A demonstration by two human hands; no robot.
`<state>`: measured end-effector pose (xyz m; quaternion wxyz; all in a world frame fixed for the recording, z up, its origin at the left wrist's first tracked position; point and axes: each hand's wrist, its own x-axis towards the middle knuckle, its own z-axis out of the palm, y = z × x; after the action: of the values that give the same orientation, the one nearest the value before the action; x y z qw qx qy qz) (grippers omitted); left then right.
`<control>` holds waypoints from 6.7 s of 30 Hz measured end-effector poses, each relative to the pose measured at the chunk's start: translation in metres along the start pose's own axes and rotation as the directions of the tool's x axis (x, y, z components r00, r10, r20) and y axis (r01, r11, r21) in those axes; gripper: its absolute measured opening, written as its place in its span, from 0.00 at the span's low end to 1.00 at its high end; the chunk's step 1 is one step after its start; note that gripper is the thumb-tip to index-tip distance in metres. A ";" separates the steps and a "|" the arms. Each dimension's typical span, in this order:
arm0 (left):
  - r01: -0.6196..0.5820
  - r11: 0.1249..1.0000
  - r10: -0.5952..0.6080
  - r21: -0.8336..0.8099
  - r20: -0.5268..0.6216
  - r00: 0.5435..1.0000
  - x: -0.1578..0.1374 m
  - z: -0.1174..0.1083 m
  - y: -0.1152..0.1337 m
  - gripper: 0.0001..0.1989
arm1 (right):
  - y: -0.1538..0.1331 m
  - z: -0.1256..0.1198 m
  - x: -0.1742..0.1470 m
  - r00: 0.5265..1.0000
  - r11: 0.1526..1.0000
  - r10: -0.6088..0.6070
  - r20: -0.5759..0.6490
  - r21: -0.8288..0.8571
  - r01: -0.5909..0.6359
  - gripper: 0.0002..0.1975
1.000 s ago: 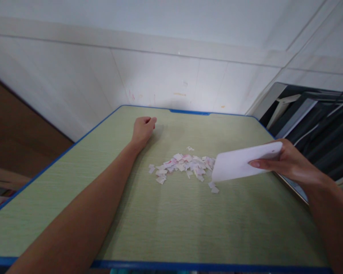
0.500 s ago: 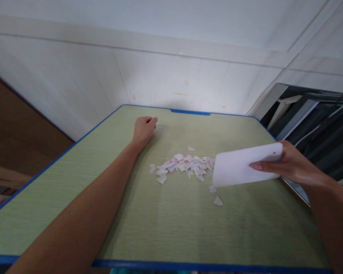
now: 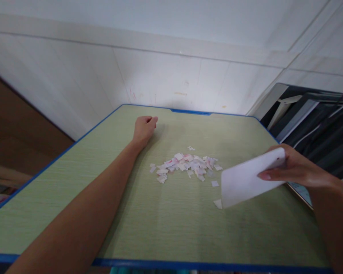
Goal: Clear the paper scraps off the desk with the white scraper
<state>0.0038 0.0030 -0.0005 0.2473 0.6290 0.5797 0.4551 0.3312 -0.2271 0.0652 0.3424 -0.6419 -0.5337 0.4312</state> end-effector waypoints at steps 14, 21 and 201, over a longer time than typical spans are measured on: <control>-0.012 1.000 0.012 -0.017 -0.004 1.000 -0.001 0.001 0.000 0.16 | -0.004 0.004 0.001 1.000 0.997 -0.023 0.015 0.076 0.022 0.12; -0.001 1.000 0.001 -0.012 -0.004 1.000 -0.002 0.002 0.001 0.16 | -0.001 0.004 0.002 0.999 0.998 -0.023 0.042 0.051 0.021 0.11; 0.005 1.000 -0.005 0.003 0.002 1.000 -0.004 -0.002 0.004 0.16 | 0.010 0.003 0.013 0.918 0.990 -0.045 -0.393 0.103 0.093 0.15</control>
<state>0.0045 -0.0019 0.0020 0.2479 0.6285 0.5817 0.4530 0.3327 -0.2160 0.0523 0.4944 -0.6740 -0.4506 0.3136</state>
